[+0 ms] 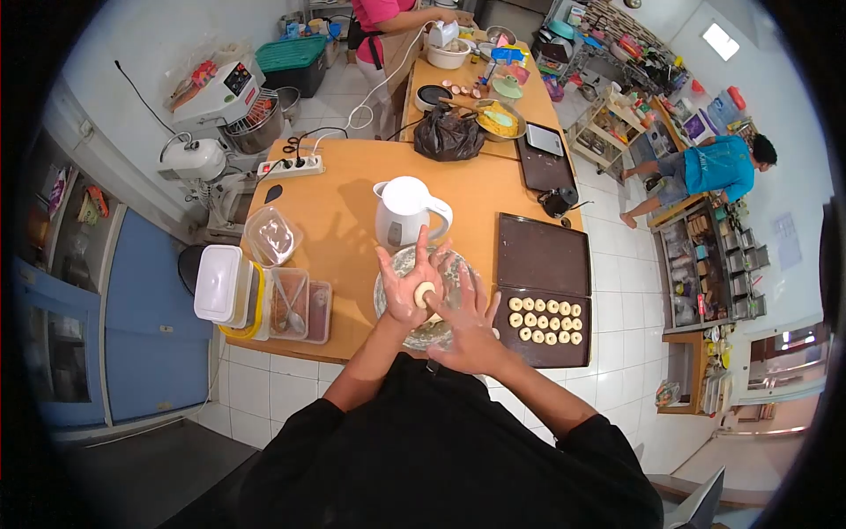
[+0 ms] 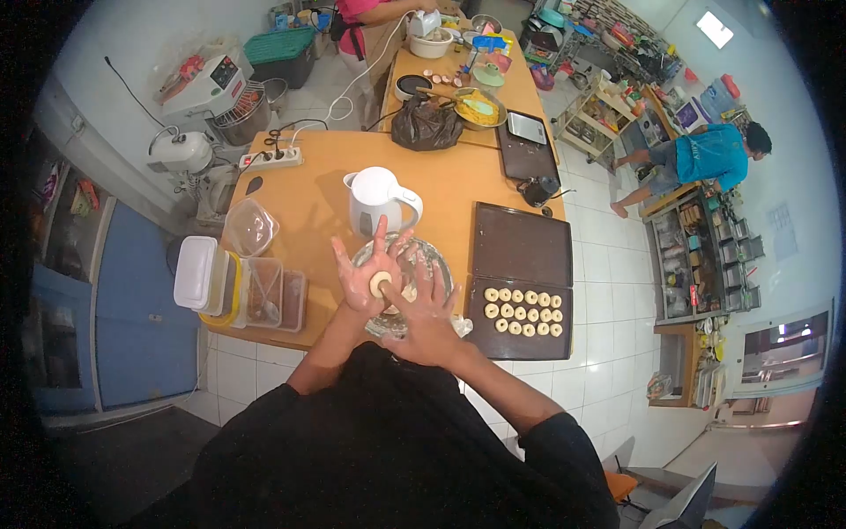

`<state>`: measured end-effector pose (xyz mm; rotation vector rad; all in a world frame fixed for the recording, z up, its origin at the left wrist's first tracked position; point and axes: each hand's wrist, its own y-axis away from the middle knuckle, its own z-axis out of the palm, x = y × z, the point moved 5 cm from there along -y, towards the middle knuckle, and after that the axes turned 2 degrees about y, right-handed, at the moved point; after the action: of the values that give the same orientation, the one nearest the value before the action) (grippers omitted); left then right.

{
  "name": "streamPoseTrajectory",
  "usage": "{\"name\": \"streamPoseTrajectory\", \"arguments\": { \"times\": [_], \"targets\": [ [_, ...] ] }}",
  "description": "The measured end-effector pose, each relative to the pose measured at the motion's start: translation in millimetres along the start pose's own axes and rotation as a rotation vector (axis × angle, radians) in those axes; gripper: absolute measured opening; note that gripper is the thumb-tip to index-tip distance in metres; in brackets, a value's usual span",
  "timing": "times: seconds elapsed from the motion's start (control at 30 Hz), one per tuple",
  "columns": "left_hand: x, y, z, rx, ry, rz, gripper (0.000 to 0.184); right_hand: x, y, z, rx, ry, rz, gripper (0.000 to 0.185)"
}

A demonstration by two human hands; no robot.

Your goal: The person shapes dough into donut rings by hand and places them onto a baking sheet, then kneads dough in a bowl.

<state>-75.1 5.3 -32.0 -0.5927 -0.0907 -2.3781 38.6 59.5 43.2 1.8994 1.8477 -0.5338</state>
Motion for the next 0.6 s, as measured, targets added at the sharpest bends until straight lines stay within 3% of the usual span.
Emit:
{"name": "streamPoseTrajectory", "arguments": {
  "times": [0.07,0.27,0.4,0.6],
  "targets": [
    [-6.9,5.2,-8.6,-0.001,0.357,-0.135,0.11,-5.2,-6.3,-3.8,-0.025,0.318,-0.035,0.082],
    [-14.3,15.2,10.7,-0.156,0.851,-0.247,0.107,-9.0,-14.7,-18.9,-0.02,0.617,-0.203,0.083],
    [-18.0,15.3,8.0,0.051,0.699,-0.227,0.109,-9.0,-18.0,-21.6,-0.029,0.455,-0.185,0.077],
    [-18.5,13.4,7.5,-0.224,0.858,-0.25,0.112,9.1,-18.8,-12.1,-0.134,0.111,-0.015,0.062]
  ]
}}
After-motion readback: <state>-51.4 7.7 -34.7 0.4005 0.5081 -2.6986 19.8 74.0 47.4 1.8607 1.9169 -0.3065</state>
